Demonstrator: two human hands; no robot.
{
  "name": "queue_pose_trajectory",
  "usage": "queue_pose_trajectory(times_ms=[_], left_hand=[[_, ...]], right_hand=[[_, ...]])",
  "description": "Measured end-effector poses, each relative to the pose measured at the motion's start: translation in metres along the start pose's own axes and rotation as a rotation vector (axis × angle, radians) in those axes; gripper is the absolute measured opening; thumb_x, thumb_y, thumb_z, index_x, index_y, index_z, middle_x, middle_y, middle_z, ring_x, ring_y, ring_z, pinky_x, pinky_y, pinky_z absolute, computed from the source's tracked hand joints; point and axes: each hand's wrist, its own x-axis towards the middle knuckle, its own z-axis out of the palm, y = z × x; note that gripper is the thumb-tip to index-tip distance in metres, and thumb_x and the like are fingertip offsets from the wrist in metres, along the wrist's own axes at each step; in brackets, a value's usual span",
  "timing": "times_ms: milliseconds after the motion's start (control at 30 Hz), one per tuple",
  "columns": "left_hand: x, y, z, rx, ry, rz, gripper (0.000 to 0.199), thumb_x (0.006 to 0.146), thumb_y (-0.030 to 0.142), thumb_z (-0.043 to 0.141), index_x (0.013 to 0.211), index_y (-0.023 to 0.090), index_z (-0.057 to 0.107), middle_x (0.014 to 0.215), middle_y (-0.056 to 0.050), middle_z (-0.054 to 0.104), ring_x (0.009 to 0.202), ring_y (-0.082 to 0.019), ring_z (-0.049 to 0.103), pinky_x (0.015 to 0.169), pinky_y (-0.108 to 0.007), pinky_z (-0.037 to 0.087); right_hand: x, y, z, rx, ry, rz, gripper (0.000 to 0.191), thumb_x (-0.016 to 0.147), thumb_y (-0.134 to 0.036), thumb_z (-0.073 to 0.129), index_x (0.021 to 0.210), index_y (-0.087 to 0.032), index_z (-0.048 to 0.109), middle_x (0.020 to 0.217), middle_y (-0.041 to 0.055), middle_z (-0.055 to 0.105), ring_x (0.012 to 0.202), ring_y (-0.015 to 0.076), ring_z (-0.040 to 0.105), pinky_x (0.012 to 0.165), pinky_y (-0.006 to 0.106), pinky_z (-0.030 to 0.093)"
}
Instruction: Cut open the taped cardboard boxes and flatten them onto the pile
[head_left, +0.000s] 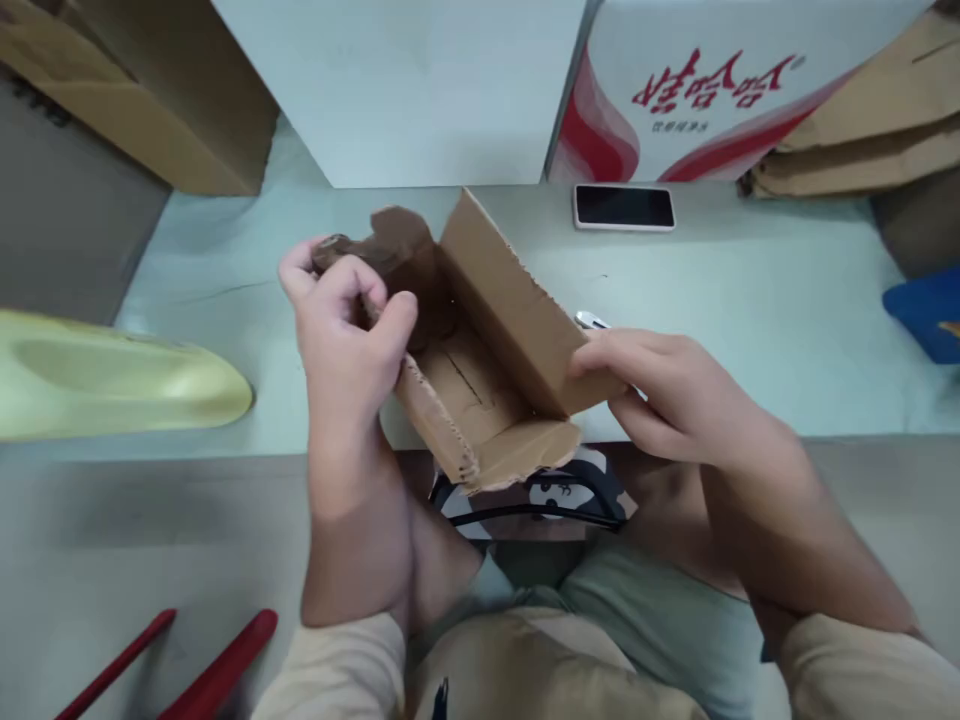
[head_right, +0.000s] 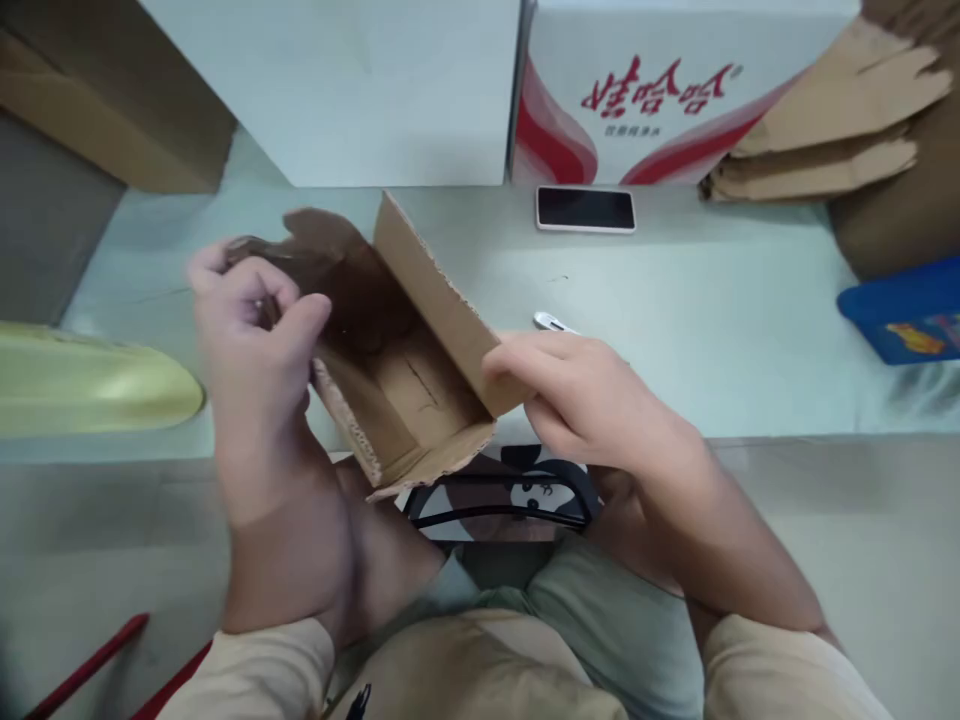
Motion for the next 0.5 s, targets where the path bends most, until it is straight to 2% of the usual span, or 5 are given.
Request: queue_pose_trajectory(times_ms=[100,233,300,400,500], left_hand=[[0.009,-0.001,0.006,-0.077,0.039,0.072,0.021,0.052,0.027,0.056,0.058,0.026,0.037,0.074,-0.003,0.034,0.122,-0.034,0.054,0.120,-0.055,0.038],[0.020,0.002,0.006,-0.345,0.162,-0.028,0.033,0.038,0.031,0.045,0.070,0.027,0.048,0.082,-0.005,0.045,0.096,-0.029,0.056,0.103,-0.055,0.049],[0.023,0.004,0.005,-0.385,0.181,-0.092,0.047,0.034,0.031,0.039,0.079,0.028,0.052,0.087,-0.006,0.049,0.093,-0.028,0.054,0.092,-0.052,0.052],[0.023,0.007,0.000,-0.344,0.171,-0.121,0.044,0.037,0.033,0.041,0.080,0.030,0.049,0.088,-0.007,0.050,0.100,-0.030,0.057,0.084,-0.050,0.053],[0.017,0.007,-0.002,-0.318,0.172,-0.172,0.039,0.046,0.036,0.052,0.084,0.031,0.046,0.088,-0.005,0.048,0.105,-0.030,0.062,0.086,-0.046,0.056]], right_hand=[[-0.013,0.017,0.014,0.207,0.066,0.052,0.032,0.085,-0.024,0.057,0.118,-0.023,0.058,0.106,0.0054,0.074,0.084,0.0202,0.066,0.072,0.032,0.050],[-0.012,0.021,0.038,0.318,0.182,0.059,0.052,0.084,-0.061,0.078,0.112,-0.022,0.056,0.102,0.0052,0.071,0.083,0.0197,0.064,0.072,0.032,0.049],[-0.006,0.017,0.049,0.323,0.257,0.053,0.054,0.081,-0.059,0.084,0.108,-0.023,0.054,0.097,0.0031,0.068,0.081,0.0179,0.062,0.069,0.031,0.048],[-0.001,0.009,0.061,0.303,0.385,0.042,0.047,0.086,-0.051,0.085,0.110,-0.025,0.054,0.092,0.0009,0.067,0.077,0.0171,0.063,0.066,0.030,0.051],[-0.003,0.002,0.071,0.227,0.485,0.106,0.049,0.090,-0.036,0.082,0.130,-0.031,0.054,0.111,0.0045,0.071,0.096,0.0229,0.073,0.080,0.035,0.060]])
